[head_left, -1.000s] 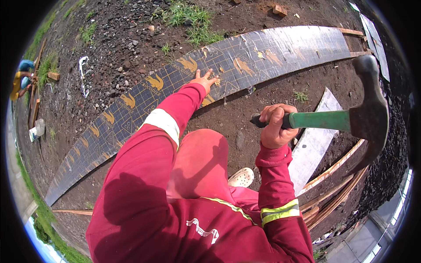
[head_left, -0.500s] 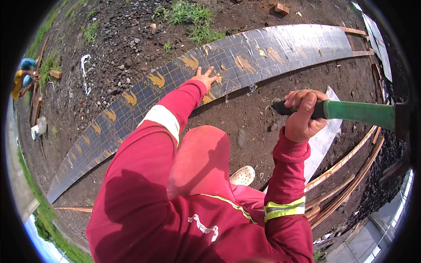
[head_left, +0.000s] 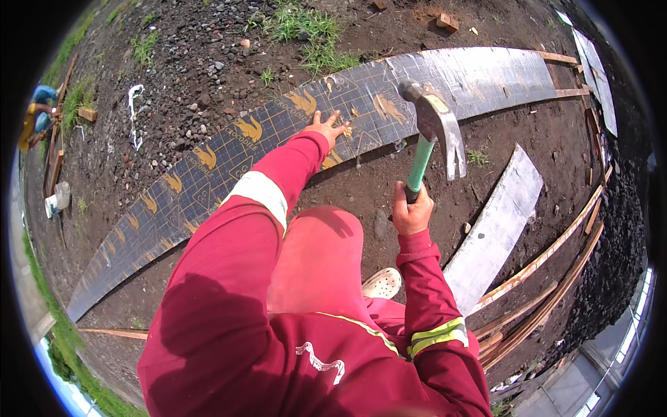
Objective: The person places a long solar panel onto a curved wooden frame on the ground, then repeatedly hammers nails into the panel to secure it. They retrieve additional nails from a bucket and continue fastening the panel along its length.
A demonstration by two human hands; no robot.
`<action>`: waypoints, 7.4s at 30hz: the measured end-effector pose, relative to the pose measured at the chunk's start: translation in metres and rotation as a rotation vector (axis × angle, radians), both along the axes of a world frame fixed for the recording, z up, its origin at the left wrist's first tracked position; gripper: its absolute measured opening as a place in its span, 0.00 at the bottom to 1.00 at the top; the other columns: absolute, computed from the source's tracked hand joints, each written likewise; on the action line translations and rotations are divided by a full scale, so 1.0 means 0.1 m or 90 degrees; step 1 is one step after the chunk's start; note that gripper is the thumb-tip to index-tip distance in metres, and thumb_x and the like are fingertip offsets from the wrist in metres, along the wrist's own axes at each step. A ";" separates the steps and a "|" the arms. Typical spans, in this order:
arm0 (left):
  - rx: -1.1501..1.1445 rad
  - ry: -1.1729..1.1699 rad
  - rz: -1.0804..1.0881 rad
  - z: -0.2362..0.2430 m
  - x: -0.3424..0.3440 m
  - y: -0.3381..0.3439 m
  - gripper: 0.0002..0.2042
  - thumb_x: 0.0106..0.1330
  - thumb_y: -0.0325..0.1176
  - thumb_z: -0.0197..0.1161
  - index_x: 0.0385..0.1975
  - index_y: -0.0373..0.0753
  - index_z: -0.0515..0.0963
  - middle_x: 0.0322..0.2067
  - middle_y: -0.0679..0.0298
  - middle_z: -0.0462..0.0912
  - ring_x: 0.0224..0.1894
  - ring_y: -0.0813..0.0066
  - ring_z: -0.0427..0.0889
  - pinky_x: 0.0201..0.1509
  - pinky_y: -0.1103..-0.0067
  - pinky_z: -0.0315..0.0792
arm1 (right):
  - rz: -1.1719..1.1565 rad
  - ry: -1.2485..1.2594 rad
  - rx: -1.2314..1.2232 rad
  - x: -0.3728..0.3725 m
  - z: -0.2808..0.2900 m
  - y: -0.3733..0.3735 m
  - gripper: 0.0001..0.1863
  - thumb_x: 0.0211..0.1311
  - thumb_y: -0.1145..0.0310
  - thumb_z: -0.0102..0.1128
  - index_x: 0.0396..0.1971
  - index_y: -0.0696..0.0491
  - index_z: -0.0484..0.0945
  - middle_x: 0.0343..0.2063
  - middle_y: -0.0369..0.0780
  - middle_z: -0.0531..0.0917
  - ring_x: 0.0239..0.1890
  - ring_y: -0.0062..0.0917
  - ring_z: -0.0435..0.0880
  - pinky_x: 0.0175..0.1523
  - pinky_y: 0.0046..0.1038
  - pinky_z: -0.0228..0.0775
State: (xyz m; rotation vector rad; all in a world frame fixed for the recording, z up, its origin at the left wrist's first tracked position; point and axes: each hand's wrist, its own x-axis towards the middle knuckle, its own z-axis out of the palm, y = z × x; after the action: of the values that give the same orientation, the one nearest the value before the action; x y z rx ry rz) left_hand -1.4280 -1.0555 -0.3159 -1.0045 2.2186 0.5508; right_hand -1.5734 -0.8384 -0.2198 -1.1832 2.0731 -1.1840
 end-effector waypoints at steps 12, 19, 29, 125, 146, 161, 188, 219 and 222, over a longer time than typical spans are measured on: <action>0.000 0.035 0.122 0.25 0.21 0.22 0.42 0.53 0.33 0.63 0.64 0.59 0.43 0.66 0.67 0.33 0.66 0.53 0.43 0.62 0.58 0.54 | 0.017 0.120 0.306 0.08 -0.30 0.15 0.15 0.49 0.59 0.57 0.30 0.57 0.74 0.22 0.50 0.79 0.30 0.44 0.79 0.35 0.38 0.71; 0.012 -0.092 0.390 0.36 1.27 0.69 0.40 0.56 0.45 0.59 0.64 0.53 0.41 0.66 0.64 0.35 0.66 0.56 0.44 0.64 0.59 0.47 | 0.030 0.107 0.392 0.24 -0.23 0.10 0.14 0.52 0.60 0.54 0.26 0.57 0.72 0.24 0.51 0.79 0.31 0.44 0.79 0.38 0.40 0.71; 0.102 -0.141 0.247 -0.02 1.56 0.67 0.47 0.48 0.56 0.62 0.64 0.50 0.41 0.66 0.59 0.34 0.66 0.51 0.41 0.64 0.56 0.46 | 0.224 0.193 0.674 -0.58 0.66 -0.53 0.17 0.44 0.56 0.61 0.28 0.54 0.79 0.26 0.45 0.81 0.31 0.34 0.81 0.39 0.32 0.72; -0.026 -0.072 0.531 1.48 -0.04 1.34 0.48 0.44 0.67 0.54 0.64 0.48 0.45 0.62 0.41 0.42 0.61 0.35 0.47 0.62 0.54 0.47 | 0.106 0.143 0.501 -3.56 0.09 -0.09 0.24 0.45 0.51 0.61 0.28 0.60 0.80 0.27 0.47 0.82 0.31 0.30 0.81 0.37 0.29 0.69; -0.042 -0.088 0.531 1.48 -0.09 1.32 0.48 0.44 0.67 0.54 0.63 0.47 0.46 0.61 0.42 0.45 0.62 0.38 0.49 0.62 0.55 0.49 | 0.059 0.117 0.467 -3.45 0.36 0.07 0.24 0.44 0.51 0.60 0.23 0.63 0.79 0.23 0.50 0.80 0.29 0.36 0.81 0.37 0.33 0.71; -0.035 -0.075 0.544 1.31 -0.02 1.29 0.47 0.45 0.66 0.54 0.63 0.49 0.45 0.62 0.43 0.43 0.63 0.38 0.44 0.63 0.53 0.43 | 0.013 0.036 0.485 -3.55 -0.04 0.04 0.27 0.42 0.49 0.58 0.27 0.63 0.79 0.31 0.54 0.79 0.40 0.42 0.78 0.45 0.34 0.68; -0.055 -0.089 0.507 1.46 -0.09 1.32 0.48 0.45 0.67 0.52 0.63 0.45 0.45 0.61 0.40 0.46 0.61 0.37 0.50 0.62 0.55 0.49 | -0.005 0.088 0.473 -3.44 0.20 0.11 0.25 0.43 0.52 0.60 0.25 0.63 0.79 0.28 0.55 0.79 0.37 0.43 0.79 0.43 0.35 0.69; -0.057 -0.080 0.538 1.49 -0.10 1.34 0.47 0.45 0.65 0.55 0.63 0.49 0.45 0.62 0.46 0.46 0.63 0.40 0.46 0.62 0.52 0.46 | -0.021 0.026 0.458 -3.21 0.68 0.13 0.24 0.44 0.53 0.60 0.24 0.64 0.79 0.24 0.52 0.80 0.30 0.39 0.81 0.38 0.35 0.70; -0.057 -0.086 0.513 1.51 -0.10 1.34 0.48 0.45 0.66 0.54 0.63 0.45 0.46 0.61 0.40 0.46 0.61 0.37 0.49 0.61 0.54 0.49 | -0.004 0.111 0.463 -3.25 0.59 0.13 0.24 0.44 0.53 0.60 0.25 0.64 0.79 0.25 0.53 0.80 0.32 0.41 0.81 0.40 0.35 0.70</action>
State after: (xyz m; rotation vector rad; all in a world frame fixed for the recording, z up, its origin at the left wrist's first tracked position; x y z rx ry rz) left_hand -1.4376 -0.9210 -0.1649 -1.9292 1.6674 0.6933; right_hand -1.8979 -0.8258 -0.1606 -0.9317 2.3240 -0.2575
